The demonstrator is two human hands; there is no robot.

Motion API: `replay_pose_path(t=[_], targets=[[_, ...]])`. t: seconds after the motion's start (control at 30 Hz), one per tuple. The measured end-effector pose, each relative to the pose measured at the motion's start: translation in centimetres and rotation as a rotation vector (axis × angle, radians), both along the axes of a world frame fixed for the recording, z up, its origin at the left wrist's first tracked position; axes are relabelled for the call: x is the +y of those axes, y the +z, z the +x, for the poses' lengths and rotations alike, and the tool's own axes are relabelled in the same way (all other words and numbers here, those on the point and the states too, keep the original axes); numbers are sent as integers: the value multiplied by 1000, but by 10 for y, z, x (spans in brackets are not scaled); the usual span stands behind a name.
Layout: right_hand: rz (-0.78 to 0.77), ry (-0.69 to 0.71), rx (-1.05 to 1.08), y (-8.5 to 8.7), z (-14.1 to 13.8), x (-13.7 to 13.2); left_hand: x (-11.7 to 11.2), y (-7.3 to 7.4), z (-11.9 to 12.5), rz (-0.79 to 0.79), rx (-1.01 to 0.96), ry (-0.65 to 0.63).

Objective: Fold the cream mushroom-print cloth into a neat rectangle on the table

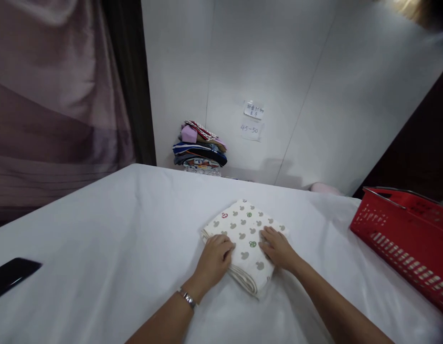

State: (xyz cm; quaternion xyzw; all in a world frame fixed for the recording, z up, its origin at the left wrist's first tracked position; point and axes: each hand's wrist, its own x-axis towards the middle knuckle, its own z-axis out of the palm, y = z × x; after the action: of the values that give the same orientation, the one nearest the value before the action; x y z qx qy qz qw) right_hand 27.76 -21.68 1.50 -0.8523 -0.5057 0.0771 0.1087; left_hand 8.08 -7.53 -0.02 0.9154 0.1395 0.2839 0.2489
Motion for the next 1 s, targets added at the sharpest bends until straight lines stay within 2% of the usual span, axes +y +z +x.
replay_pose_path(t=[0.1, 0.2, 0.3, 0.43, 0.6, 0.83, 1.0], targets=[[12, 22, -3, 18, 1, 22, -1, -5, -1, 85, 14, 58], [37, 91, -22, 24, -2, 60, -1, -13, -1, 149, 84, 137], [47, 154, -45, 20, -1, 104, -2, -20, -1, 193, 160, 192], [6, 150, -78, 2, 9, 146, -6, -26, 1, 235, 223, 263], [-47, 174, -80, -16, 17, 157, -9, -29, 4, 254, 245, 323], [-93, 195, -3, -1, 35, 163, -10, -30, 4, 315, 288, 368], [-123, 101, -40, -9, 47, 168, -12, -26, 5, 301, 324, 366]])
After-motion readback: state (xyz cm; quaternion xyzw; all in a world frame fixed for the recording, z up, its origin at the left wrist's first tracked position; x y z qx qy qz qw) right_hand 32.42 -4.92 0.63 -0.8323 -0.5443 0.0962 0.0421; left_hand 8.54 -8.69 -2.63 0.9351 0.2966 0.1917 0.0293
